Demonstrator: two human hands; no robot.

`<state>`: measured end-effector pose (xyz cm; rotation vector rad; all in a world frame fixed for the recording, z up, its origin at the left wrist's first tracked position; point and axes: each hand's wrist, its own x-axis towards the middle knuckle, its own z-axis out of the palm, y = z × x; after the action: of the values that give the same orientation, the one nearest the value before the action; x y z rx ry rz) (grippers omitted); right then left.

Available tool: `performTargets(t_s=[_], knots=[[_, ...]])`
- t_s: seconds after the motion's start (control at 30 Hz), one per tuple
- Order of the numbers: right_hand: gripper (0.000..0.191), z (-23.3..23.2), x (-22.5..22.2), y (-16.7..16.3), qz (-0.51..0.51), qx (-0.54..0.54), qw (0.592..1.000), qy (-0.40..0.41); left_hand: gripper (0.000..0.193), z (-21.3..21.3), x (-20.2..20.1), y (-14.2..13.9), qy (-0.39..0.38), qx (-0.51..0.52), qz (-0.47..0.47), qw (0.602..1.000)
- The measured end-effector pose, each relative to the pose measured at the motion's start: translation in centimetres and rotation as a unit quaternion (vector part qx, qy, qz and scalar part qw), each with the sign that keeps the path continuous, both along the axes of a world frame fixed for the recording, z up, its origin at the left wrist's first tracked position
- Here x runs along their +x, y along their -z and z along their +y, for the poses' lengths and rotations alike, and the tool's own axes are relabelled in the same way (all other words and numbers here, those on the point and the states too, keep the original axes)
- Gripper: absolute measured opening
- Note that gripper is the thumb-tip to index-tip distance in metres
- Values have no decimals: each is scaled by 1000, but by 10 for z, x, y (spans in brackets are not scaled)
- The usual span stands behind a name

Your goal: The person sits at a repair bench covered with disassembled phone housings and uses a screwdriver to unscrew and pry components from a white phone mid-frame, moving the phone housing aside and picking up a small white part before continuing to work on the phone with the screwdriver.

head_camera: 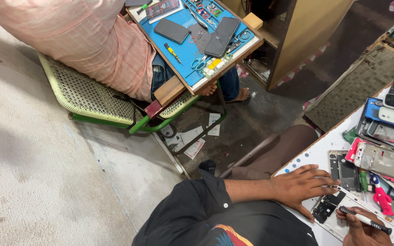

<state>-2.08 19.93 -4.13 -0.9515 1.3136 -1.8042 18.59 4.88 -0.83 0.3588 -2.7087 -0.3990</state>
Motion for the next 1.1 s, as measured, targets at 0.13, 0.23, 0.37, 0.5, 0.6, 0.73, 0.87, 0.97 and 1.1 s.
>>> performTargets(t_s=[0.13, 0.23, 0.37, 0.5, 0.6, 0.73, 0.87, 0.97, 1.1], knots=[[11, -1, -1, 0, 19, 33, 999, 14, 106, 0, 1, -4, 0, -2, 1, 1000], [10, -1, -1, -1, 10, 30, 999, 12, 105, 0, 2, -6, 0, -2, 7, 1000], [10, 1, 0, -2, 5, 6, 1000, 9, 104, -1, 1, -7, 3, 0, 4, 1000], [9, 1, 5, -4, -18, -22, 1000, 15, 103, -2, 0, -7, 3, 3, 2, 1000], [9, 1, 9, -6, -16, -22, 999, 27, 103, 0, 1, -7, -1, 4, 7, 1000], [8, 2, 10, -7, -14, 7, 999, 43, 104, -2, -1, -7, 2, -1, -8, 1000], [16, 3, 6, -5, -3, 36, 998, 49, 104, -1, -1, -6, 2, 2, -4, 1000], [19, 3, 5, -6, -25, 25, 999, 36, 103, -1, -1, -6, 4, 8, -2, 1000], [22, 7, 10, -11, -9, 33, 998, 50, 103, -3, -2, -7, 9, 22, 1, 1000]])
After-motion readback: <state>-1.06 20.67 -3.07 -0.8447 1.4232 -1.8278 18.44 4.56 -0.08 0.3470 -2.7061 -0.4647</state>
